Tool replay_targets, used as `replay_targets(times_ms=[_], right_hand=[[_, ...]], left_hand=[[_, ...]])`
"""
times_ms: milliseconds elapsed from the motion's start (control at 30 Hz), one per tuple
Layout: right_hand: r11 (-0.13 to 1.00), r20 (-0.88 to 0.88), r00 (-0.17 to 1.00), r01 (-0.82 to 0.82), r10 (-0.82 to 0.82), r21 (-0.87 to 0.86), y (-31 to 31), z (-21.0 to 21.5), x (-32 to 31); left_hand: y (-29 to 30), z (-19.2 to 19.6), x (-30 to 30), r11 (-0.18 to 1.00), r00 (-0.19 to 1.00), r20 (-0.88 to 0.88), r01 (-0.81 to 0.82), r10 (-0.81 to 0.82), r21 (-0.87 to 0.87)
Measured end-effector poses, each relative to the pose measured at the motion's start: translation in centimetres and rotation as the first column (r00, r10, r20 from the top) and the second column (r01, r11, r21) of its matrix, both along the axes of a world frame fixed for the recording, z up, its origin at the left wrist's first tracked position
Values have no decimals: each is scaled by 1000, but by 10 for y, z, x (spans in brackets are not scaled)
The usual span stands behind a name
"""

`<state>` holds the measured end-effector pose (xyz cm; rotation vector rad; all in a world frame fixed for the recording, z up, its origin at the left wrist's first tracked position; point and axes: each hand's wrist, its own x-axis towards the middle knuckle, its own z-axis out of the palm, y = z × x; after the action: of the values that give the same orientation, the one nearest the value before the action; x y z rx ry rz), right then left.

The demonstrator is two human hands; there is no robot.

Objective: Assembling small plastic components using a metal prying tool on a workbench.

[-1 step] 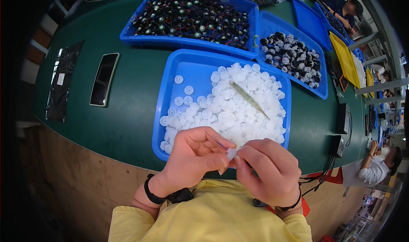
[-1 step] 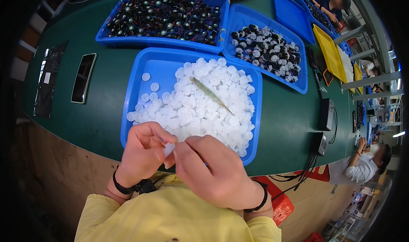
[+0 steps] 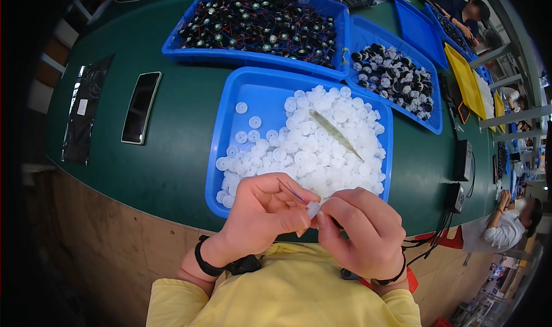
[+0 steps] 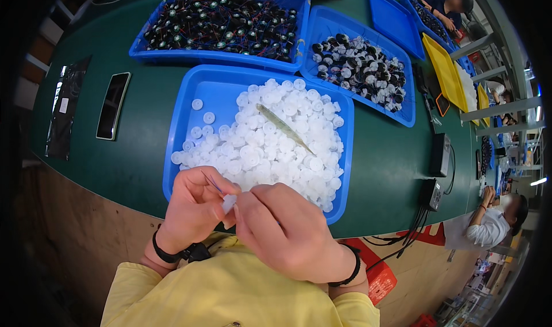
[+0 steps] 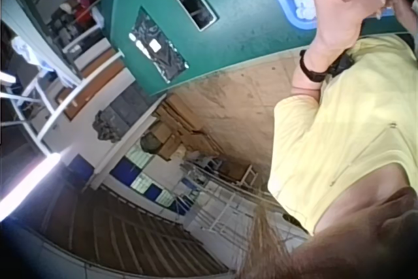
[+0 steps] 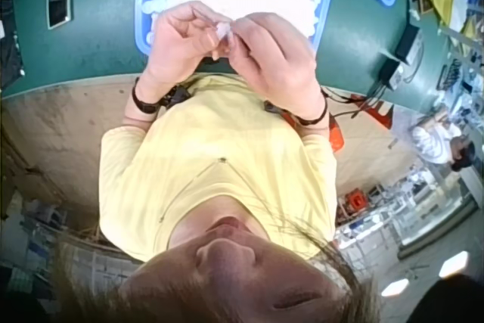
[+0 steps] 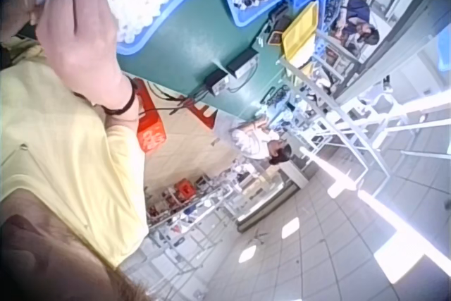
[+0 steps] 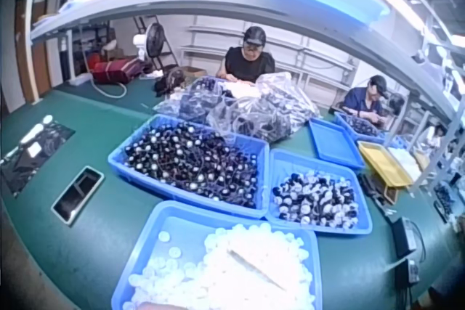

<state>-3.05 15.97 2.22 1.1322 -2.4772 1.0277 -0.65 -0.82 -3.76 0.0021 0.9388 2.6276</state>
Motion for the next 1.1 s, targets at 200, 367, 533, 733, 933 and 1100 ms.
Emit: replay_targets(times_ms=[200, 367, 533, 733, 933, 1100], right_hand=[[994, 255, 967, 19, 11, -112, 4, 4, -8], [977, 270, 962, 99, -45, -191, 5, 1, -3], [979, -108, 990, 66, -87, -193, 8, -23, -4], [951, -228, 954, 127, -195, -282, 13, -36, -1], [839, 112, 986, 163, -123, -519, 23, -35, 5], [896, 48, 998, 66, -50, -440, 26, -31, 3]], left_hand=[[7, 10, -1, 924, 943, -261, -277, 208, -265], [14, 11, -5, 481, 590, -807, -710, 10, -514], [27, 7, -8, 272, 337, -937, -896, -96, -350], [30, 15, 3, 105, 375, -885, -904, -278, -416], [28, 30, 0, 711, 877, -477, -375, 63, -595], [11, 25, -6, 940, 950, -21, 306, -312, -153]])
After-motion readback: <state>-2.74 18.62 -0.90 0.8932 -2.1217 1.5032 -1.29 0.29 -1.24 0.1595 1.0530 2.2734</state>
